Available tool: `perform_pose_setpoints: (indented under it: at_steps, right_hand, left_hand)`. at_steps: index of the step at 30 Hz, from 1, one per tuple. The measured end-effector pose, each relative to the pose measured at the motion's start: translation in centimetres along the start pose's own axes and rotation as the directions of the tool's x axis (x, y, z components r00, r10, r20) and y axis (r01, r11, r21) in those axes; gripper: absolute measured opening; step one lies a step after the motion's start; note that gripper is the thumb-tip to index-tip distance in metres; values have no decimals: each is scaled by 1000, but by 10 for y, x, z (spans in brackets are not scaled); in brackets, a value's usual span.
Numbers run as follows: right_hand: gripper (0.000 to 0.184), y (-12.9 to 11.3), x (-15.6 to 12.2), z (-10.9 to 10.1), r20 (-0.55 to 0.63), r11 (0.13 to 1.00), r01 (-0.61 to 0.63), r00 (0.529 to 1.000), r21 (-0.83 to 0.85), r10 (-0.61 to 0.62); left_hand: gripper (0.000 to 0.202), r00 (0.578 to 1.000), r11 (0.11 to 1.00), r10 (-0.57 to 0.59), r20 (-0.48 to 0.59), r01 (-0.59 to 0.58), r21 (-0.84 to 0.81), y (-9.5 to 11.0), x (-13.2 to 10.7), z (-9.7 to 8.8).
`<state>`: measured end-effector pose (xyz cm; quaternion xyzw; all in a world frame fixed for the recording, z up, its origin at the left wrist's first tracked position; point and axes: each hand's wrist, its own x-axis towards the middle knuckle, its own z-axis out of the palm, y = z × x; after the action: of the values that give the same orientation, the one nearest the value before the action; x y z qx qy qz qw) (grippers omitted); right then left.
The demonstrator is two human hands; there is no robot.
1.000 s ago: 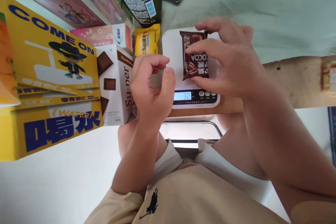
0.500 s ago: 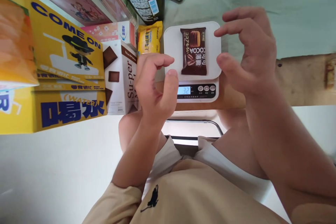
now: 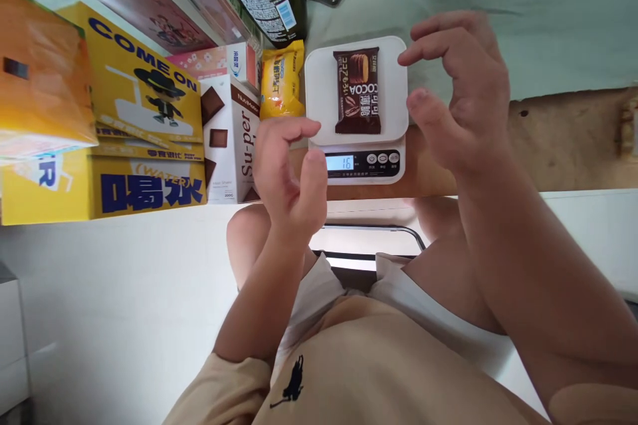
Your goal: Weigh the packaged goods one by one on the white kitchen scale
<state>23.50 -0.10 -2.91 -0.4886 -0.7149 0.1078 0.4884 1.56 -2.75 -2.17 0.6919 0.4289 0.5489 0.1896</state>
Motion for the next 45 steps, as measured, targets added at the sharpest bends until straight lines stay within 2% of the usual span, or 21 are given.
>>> perform_pose_setpoints:
  at_steps: [4, 6, 10, 15, 18, 22, 28, 33, 38, 43, 45]
  right_hand:
    - [45, 0, 1, 2, 3, 1000, 3, 1000, 20, -3]
    - [42, 1, 2, 3, 4, 1000, 7, 1000, 7, -7]
    - [33, 6, 4, 7, -3, 998, -24, 1000, -64, 24]
    - [32, 10, 6, 11, 1, 986, -67, 998, -150, 68]
    - [29, 7, 6, 15, 26, 975, -120, 992, -187, 127]
    - [22, 3, 3, 20, 30, 965, -141, 988, -219, 151]
    - [22, -2, -2, 21, 55, 951, -147, 984, -271, 168]
    - [24, -6, -5, 21, 100, 944, -168, 974, -283, 203]
    - [27, 0, -9, 23, 54, 952, -187, 977, -242, 205]
    - [32, 2, -11, 20, 72, 949, -224, 967, -224, 245]
    - [33, 2, -12, 19, 91, 952, -216, 967, -217, 240]
  left_hand:
    - [32, 994, 993, 99, 44, -95, -73, 2, 38, 10]
    - [29, 991, 989, 109, 78, -101, -106, 1, 57, 18]
    - [36, 985, 981, 139, 102, -122, -153, -9, 77, 32]
    - [50, 991, 994, 49, 121, -36, -108, -30, 72, 35]
    - [48, 982, 995, 71, 175, -58, -79, -34, 66, 31]
    - [45, 977, 999, 32, 212, -35, 11, -32, 60, 24]
    - [45, 961, 984, 100, 258, -134, 118, -27, 51, 20]
    - [48, 955, 974, 86, 283, -140, 176, -28, 52, 18]
    - [45, 944, 973, 156, 290, -198, 118, -32, 52, 20]
    - [44, 968, 986, 37, 249, -77, 150, -29, 50, 23]
    - [45, 966, 983, 69, 248, -108, 146, -28, 50, 23]
